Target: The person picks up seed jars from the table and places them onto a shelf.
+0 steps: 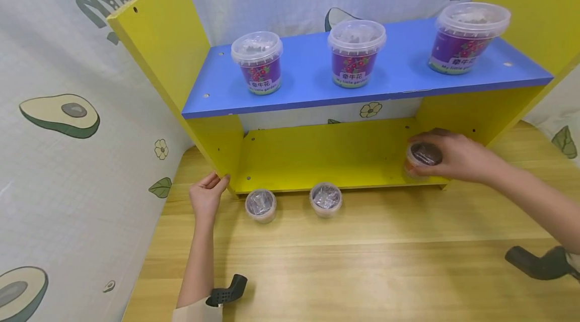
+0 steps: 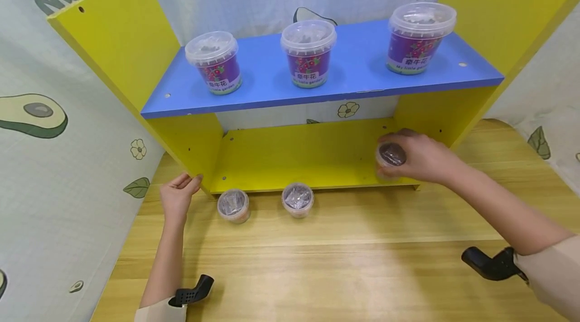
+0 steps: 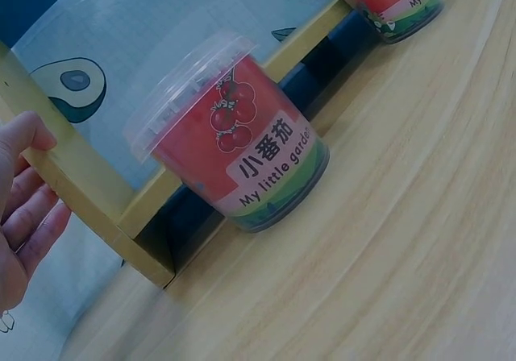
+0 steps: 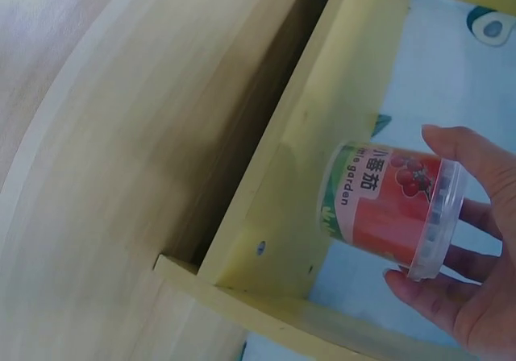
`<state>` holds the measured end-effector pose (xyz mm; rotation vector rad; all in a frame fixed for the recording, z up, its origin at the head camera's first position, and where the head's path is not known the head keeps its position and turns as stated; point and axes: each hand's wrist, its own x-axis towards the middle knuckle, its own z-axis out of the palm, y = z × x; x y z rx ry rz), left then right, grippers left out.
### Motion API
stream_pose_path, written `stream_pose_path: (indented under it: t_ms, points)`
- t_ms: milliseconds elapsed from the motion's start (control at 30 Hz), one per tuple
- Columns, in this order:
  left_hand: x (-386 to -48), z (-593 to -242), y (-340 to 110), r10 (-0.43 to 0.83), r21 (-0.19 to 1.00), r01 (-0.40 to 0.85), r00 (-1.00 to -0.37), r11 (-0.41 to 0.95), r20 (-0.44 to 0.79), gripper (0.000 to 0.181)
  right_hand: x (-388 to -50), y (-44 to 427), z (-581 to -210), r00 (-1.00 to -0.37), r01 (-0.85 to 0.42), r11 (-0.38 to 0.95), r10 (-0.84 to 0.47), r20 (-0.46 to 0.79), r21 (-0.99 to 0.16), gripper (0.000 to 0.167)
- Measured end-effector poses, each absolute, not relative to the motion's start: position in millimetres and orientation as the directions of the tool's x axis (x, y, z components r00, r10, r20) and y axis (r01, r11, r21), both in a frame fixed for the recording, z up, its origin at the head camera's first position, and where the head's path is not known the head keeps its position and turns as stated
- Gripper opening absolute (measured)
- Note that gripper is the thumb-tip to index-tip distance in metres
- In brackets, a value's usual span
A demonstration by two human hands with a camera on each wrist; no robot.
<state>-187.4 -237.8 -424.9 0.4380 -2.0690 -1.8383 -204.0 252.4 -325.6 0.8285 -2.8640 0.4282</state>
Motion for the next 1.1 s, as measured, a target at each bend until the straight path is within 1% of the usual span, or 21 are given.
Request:
stream_pose_path:
  t_ms: [367, 567, 767, 1100]
  points:
    - [-188, -425, -239, -0.445, 0.991, -0.020, -0.895, 0.134, 0.042, 0.042, -215, 259, -334, -0.859, -0.512, 0.820, -0.488, 0.154, -0.256, 0.052]
    - [-188, -426, -239, -0.438, 0.994, -0.001, -0.898, 0.111, 0.048, 0.042, -220, 261, -342, -0.849, -0.528, 0.811, -0.504, 0.159, -0.251, 0.052]
    - [-188, -426, -238, -0.439, 0.994, -0.006, -0.897, 0.106, 0.041, 0.042, -222, 262, -346, -0.856, -0.516, 0.815, -0.498, 0.136, -0.263, 0.053]
    - [-188, -427, -238, -0.433, 0.995, 0.023, -0.899, 0.100, 0.064, 0.037, -224, 262, -349, -0.868, -0.492, 0.820, -0.489, 0.089, -0.291, 0.056]
